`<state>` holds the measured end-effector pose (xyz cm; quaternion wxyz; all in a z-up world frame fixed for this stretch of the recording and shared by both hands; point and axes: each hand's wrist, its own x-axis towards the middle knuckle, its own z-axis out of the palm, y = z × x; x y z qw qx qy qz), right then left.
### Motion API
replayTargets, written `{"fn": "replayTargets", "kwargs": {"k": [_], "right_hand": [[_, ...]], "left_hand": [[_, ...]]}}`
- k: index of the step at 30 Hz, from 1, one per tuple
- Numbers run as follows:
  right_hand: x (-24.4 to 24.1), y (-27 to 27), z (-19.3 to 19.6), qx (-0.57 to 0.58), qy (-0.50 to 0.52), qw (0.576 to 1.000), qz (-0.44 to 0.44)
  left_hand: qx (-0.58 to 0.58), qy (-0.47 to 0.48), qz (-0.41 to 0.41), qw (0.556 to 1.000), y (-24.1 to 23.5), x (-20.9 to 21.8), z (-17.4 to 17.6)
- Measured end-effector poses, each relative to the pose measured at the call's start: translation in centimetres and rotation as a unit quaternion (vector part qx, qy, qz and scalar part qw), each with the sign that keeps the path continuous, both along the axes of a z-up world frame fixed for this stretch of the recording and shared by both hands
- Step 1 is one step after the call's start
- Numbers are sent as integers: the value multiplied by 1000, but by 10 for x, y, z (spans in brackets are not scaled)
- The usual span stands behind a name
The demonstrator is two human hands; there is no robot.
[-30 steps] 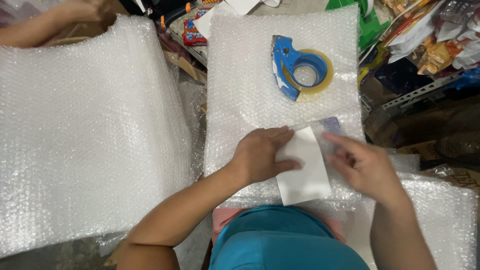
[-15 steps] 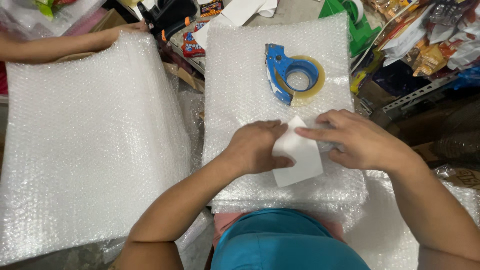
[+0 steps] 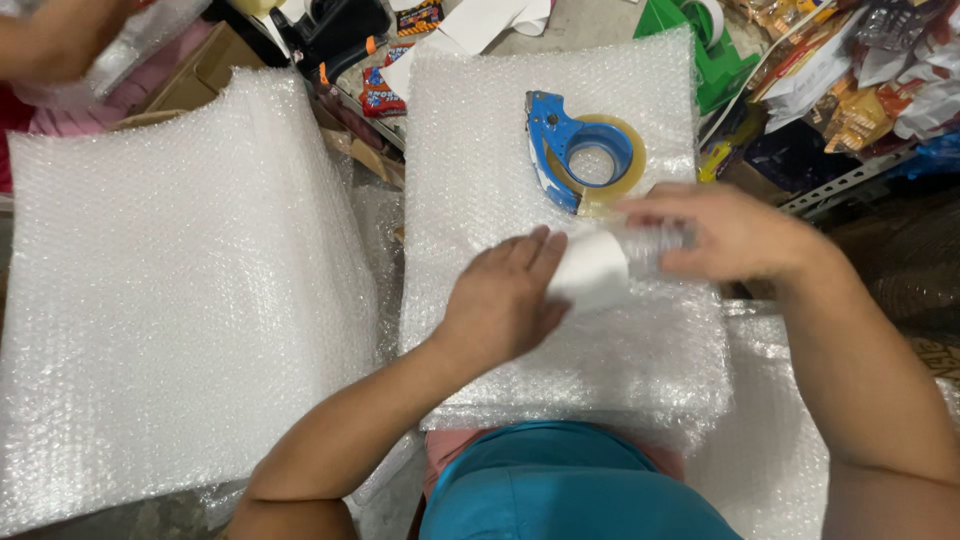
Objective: The person wraps small items, including packaged food and electronic devices, in bubble wrap by hand and secures the wrap with a tape dispenser.
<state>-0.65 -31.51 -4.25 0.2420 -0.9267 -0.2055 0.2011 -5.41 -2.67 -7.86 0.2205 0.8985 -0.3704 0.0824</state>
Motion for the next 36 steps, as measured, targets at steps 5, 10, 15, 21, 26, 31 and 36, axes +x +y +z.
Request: {"fn": "replayTargets", "kwargs": {"k": [5, 10, 15, 21, 26, 31, 36], "right_hand": [[19, -11, -46, 227, -43, 970, -69], [4, -8, -49, 344, -123, 926, -96], [11, -20, -62, 451, -43, 883, -125], [74, -94, -142, 450, -156, 828, -295], [180, -200, -212, 376, -239, 739, -506], [250, -245, -232, 221, -151, 842, -469], [280, -261, -233, 150, -17, 858, -491]], "left_hand": [[41, 87, 103, 990, 7, 42, 14], [-15, 96, 75, 992, 19, 42, 36], [-22, 105, 91, 990, 13, 32, 31], [-68, 94, 92, 989, 22, 47, 3], [-62, 66, 101, 991, 17, 42, 6], [-54, 85, 110, 989, 15, 43, 10], [-56, 93, 117, 987, 15, 41, 10]]}}
